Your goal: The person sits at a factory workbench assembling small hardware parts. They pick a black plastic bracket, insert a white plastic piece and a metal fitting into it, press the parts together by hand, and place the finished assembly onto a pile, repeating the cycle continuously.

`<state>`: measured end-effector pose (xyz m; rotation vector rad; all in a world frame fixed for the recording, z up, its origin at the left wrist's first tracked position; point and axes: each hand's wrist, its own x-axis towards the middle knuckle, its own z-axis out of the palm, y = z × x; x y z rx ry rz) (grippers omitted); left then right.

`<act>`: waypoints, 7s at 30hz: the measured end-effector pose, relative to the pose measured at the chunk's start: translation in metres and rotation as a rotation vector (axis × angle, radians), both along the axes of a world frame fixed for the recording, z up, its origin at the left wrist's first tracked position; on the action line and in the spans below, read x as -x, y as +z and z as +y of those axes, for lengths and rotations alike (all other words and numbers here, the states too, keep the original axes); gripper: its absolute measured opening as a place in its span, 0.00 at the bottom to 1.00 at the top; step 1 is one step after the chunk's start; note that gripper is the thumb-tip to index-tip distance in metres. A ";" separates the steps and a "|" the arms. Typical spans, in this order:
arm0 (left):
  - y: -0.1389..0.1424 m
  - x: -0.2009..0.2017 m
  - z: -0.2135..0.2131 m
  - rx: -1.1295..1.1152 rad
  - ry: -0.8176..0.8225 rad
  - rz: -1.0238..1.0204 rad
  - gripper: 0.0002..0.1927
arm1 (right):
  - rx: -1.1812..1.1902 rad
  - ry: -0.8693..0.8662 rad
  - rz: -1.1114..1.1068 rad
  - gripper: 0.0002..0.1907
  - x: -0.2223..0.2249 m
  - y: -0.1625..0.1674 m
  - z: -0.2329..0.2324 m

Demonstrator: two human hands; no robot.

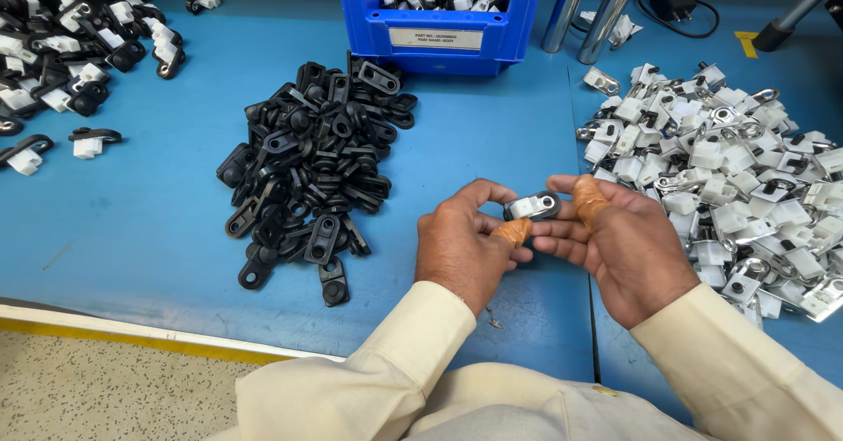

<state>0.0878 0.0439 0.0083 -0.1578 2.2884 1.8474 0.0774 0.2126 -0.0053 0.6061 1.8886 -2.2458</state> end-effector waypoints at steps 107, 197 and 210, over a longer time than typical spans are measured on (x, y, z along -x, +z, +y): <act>-0.001 0.058 0.012 0.467 -0.298 -0.187 0.07 | -0.865 0.073 0.256 0.17 0.000 -0.016 -0.003; 0.003 0.054 0.013 0.250 -0.134 -0.375 0.14 | -0.638 0.748 -0.091 0.09 0.061 0.004 0.009; -0.026 0.035 0.008 0.037 -0.140 -0.201 0.22 | -0.431 0.287 -0.162 0.09 0.034 -0.015 -0.005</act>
